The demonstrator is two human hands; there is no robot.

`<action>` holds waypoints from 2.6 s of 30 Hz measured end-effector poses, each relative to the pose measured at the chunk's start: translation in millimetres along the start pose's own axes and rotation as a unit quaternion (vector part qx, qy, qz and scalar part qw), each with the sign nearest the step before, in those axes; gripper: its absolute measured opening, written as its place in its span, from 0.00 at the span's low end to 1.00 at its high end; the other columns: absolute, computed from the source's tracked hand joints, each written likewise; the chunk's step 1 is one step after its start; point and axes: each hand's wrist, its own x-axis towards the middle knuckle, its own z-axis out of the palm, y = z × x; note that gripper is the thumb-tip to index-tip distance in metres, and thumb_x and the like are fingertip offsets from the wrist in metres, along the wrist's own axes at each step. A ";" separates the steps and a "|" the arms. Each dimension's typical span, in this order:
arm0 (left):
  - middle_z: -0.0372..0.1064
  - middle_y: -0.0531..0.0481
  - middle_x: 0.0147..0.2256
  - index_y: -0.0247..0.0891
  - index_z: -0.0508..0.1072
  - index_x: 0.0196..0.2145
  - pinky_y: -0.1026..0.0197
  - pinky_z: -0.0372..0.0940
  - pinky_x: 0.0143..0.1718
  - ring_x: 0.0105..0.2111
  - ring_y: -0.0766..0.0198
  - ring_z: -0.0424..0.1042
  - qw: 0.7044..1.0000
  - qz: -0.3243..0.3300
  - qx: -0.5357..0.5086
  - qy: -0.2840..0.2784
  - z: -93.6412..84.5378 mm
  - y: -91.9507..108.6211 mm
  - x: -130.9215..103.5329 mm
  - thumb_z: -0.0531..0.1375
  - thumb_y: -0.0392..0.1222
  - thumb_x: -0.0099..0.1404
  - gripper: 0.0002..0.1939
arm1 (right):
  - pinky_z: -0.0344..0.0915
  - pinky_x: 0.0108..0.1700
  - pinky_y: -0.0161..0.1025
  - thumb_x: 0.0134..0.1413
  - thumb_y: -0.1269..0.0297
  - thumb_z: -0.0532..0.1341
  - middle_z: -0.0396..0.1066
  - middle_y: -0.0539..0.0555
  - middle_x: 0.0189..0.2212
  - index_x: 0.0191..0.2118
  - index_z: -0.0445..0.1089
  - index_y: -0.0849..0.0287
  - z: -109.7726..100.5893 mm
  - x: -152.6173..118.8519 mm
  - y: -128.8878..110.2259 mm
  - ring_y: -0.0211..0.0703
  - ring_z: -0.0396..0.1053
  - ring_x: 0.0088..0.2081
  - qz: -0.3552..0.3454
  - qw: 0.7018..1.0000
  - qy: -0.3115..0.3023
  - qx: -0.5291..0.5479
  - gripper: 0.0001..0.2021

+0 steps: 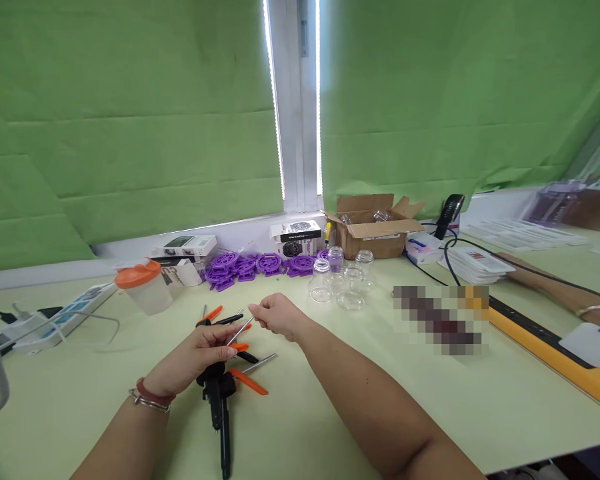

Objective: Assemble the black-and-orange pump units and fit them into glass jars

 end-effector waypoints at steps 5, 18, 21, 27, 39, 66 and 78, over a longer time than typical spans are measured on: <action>0.66 0.51 0.52 0.44 0.67 0.52 0.51 0.53 0.55 0.53 0.53 0.60 1.000 -0.003 0.004 -0.002 -0.9 -1.6 1.2 0.59 0.39 0.57 0.24 | 0.53 0.19 0.29 0.40 0.64 0.66 0.65 0.46 0.20 0.27 0.66 0.61 -0.7 -0.4 0.5 0.29 0.58 0.19 -0.028 0.998 -0.031 0.037 0.10; 0.70 0.51 0.47 0.45 0.70 0.49 0.52 0.54 0.51 0.50 0.53 0.62 1.000 -0.004 0.007 0.000 -1.6 -2.2 1.7 0.59 0.40 0.56 0.21 | 0.49 0.14 0.29 0.47 0.56 0.62 0.64 0.47 0.15 0.22 0.65 0.63 -0.3 4.5 8.5 0.27 0.53 0.13 0.020 0.998 -0.026 0.044 0.14; 0.70 0.51 0.46 0.45 0.70 0.49 0.52 0.55 0.50 0.47 0.54 0.63 1.000 -0.007 0.008 -0.011 -1.9 -2.6 1.4 0.58 0.41 0.57 0.21 | 0.52 0.16 0.29 0.44 0.60 0.64 0.64 0.46 0.15 0.24 0.66 0.63 0.5 4.0 8.8 0.27 0.55 0.14 -0.016 0.998 -0.034 0.049 0.11; 0.69 0.51 0.46 0.44 0.73 0.45 0.55 0.54 0.49 0.46 0.55 0.63 1.000 -0.011 0.016 0.000 -2.6 -0.5 0.2 0.59 0.42 0.56 0.18 | 0.58 0.19 0.30 0.43 0.58 0.65 0.67 0.48 0.18 0.26 0.66 0.63 1.4 1.0 6.9 0.30 0.60 0.17 -0.019 0.994 -0.068 0.078 0.12; 0.69 0.52 0.33 0.43 0.71 0.48 0.63 0.54 0.35 0.30 0.66 0.60 0.998 -0.056 -0.008 0.026 -6.6 -4.7 -1.5 0.61 0.43 0.53 0.22 | 0.63 0.27 0.33 0.47 0.68 0.59 0.68 0.48 0.22 0.34 0.66 0.62 -18.7 14.8 10.4 0.34 0.67 0.23 -0.110 0.981 0.096 -0.130 0.06; 0.66 0.55 0.24 0.41 0.73 0.45 0.62 0.52 0.31 0.24 0.69 0.57 0.993 -0.072 -0.057 0.071 -10.6 -3.9 -3.3 0.61 0.43 0.53 0.20 | 0.60 0.33 0.31 0.45 0.70 0.62 0.73 0.52 0.33 0.42 0.71 0.60 -56.7 44.2 55.1 0.38 0.67 0.32 -0.055 0.904 0.173 -0.387 0.14; 0.66 0.56 0.25 0.40 0.73 0.44 0.64 0.51 0.31 0.24 0.70 0.56 0.992 -0.073 -0.075 0.068 -9.5 -1.9 -3.9 0.62 0.42 0.53 0.19 | 0.58 0.35 0.33 0.48 0.67 0.61 0.73 0.52 0.34 0.40 0.72 0.57 -45.7 56.1 56.9 0.39 0.67 0.35 -0.059 0.894 0.218 -0.386 0.11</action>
